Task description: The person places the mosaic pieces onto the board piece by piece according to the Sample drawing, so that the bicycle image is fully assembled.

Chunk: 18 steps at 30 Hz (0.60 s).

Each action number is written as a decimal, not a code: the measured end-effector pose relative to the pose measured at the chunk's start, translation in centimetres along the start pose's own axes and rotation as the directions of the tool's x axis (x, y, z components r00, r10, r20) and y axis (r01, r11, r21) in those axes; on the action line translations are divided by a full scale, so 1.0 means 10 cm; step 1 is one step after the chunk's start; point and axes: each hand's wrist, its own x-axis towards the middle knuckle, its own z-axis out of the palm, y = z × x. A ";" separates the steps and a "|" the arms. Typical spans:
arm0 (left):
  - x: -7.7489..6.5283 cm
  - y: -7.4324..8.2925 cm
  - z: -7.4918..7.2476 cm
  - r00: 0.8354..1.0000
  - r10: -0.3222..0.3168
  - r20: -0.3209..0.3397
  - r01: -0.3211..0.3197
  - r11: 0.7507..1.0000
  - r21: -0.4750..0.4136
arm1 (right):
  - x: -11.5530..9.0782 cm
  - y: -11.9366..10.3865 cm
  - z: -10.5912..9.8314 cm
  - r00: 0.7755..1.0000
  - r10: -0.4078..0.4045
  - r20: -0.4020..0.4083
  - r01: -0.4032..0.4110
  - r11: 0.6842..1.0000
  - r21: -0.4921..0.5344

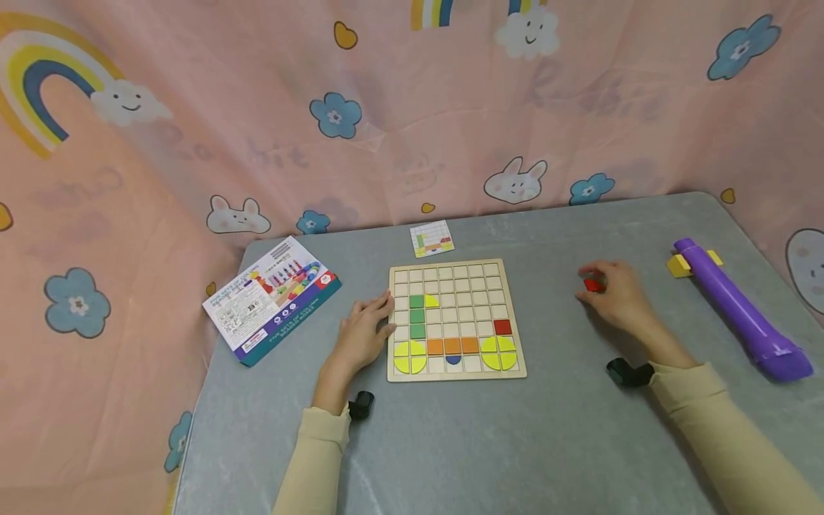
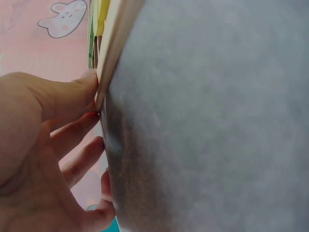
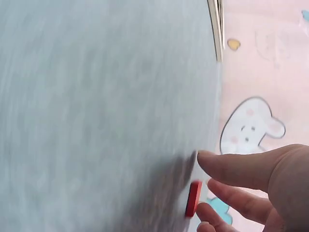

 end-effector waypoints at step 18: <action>0.00 0.00 -0.01 1.000 -0.001 0.012 0.001 1.000 -0.004 | -0.04 0.17 -0.12 0.993 0.109 0.038 -0.109 0.994 -0.008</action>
